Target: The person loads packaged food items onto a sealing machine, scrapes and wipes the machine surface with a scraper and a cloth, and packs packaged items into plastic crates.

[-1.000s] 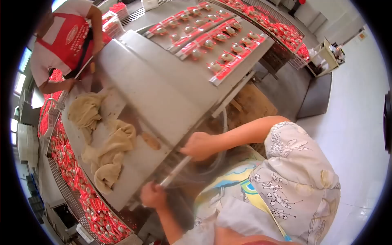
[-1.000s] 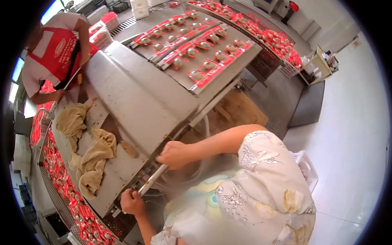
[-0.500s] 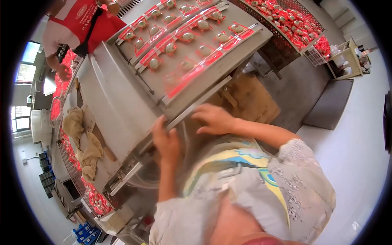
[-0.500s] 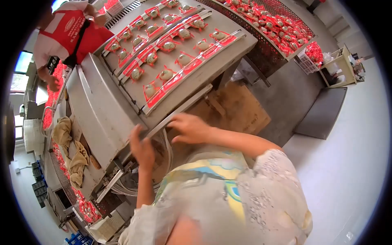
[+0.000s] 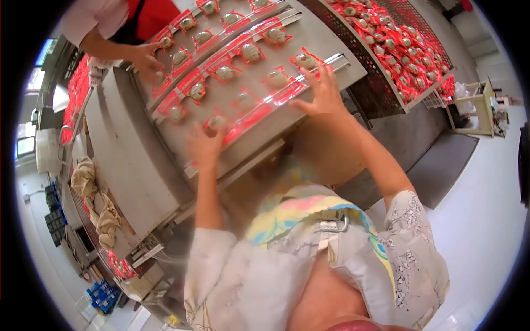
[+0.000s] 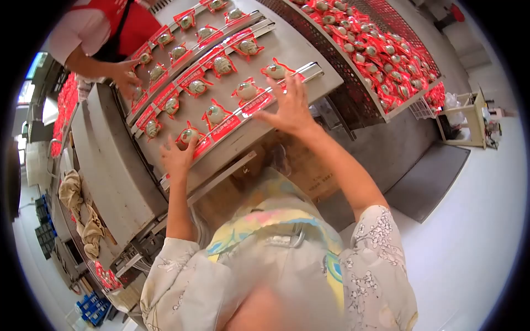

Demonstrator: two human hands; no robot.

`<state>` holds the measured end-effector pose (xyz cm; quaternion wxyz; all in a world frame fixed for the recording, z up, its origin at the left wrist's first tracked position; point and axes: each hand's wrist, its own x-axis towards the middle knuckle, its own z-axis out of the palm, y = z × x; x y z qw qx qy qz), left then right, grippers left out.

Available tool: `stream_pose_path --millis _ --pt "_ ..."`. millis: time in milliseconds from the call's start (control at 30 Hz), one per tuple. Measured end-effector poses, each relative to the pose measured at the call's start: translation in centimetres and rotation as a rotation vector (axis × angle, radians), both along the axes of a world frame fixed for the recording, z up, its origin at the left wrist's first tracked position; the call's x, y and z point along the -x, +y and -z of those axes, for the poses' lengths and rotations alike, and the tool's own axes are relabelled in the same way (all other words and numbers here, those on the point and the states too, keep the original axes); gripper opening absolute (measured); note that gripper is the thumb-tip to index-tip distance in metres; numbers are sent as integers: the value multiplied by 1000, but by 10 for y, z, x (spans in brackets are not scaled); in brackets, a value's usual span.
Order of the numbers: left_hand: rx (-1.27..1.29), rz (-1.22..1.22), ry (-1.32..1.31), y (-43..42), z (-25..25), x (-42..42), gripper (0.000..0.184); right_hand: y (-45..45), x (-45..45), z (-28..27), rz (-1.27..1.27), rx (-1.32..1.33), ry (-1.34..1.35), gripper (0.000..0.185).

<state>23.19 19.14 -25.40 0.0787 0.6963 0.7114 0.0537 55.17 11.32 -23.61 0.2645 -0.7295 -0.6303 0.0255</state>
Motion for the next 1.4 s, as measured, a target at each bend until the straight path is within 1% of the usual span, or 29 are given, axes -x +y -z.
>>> stream_pose_path --millis 67,133,200,300,333,400,467,533,567,600,633,667,700,733,800,833,900,967,1000,1033,1067,1133,1200,1233,1267,1300,1333,1367,1400 --pt "-46 32 -41 4 5 -8 91 30 -19 6 45 80 -107 94" --pt "-151 79 -111 15 9 -26 90 60 -23 22 48 165 -81 97" --pt "-122 53 -144 16 2 -40 88 80 -14 26 16 260 -124 98" --pt "-95 34 -157 30 3 -53 83 105 -3 18 -189 449 -73 89" --pt "-57 39 -187 34 3 -56 82 111 -6 25 -285 325 -32 76" --pt "-71 50 -220 36 -13 -67 71 124 -17 26 -315 359 153 68" --pt "-69 -69 -565 45 -5 -58 66 134 -26 13 -242 289 224 57" --pt "-55 -141 -860 55 -7 -51 60 152 -38 -1 -330 477 523 59" --pt "61 -232 -1077 56 -1 -43 59 161 -48 -5 -353 556 663 59" --pt "213 -241 -1351 53 -5 -42 53 167 -49 -1 -506 718 883 63" --pt "290 -252 -1490 47 -17 -55 46 170 -44 11 -646 860 1099 70" --pt "381 -215 -1456 42 -8 -56 44 169 -39 24 -732 997 1147 76" --pt "448 -291 -1523 41 21 -47 41 168 -38 -4 -727 1136 1006 79" --pt "439 -92 -1335 38 64 -17 39 166 -32 -7 -805 1190 1112 83" --pt "382 3 -1219 45 72 -38 38 169 -23 3 -803 1350 1362 86" --pt "352 -100 -1291 38 29 -82 39 172 -27 3 -834 1410 1515 89" --pt "359 -248 -1407 42 -13 -135 41 173 -32 31 -800 1239 1523 90" --pt "471 -353 -1476 50 -31 -168 43 173 -70 30 -722 1075 1496 90" --pt "501 -398 -1463 57 -50 -202 44 167 -104 12 -657 999 1461 89" --pt "447 -209 -1349 68 -42 -224 44 164 -133 4 -589 929 1422 88" --pt "391 -21 -1235 81 -30 -243 44 165 -158 13 -561 865 1509 83" --pt "547 35 -1491 104 -34 -320 44 167 -226 20 -555 742 1644 78" --pt "757 70 -1693 128 -33 -411 38 157 -313 2 -320 317 1291 77" --pt "852 110 -1747 139 -30 -461 36 146 -357 -8 -179 222 1228 77" --pt "948 156 -1788 149 -26 -512 34 143 -398 -5 -154 190 1214 78" --pt "844 150 -1751 151 -8 -561 38 136 -435 14 -40 178 1258 75" --pt "900 251 -1712 159 1 -604 42 123 -472 -8 -26 133 1328 70" --pt "952 354 -1669 164 5 -644 47 114 -507 -10 93 171 1338 64" --pt "921 315 -1537 158 -8 -684 53 109 -540 2 99 89 1395 61"
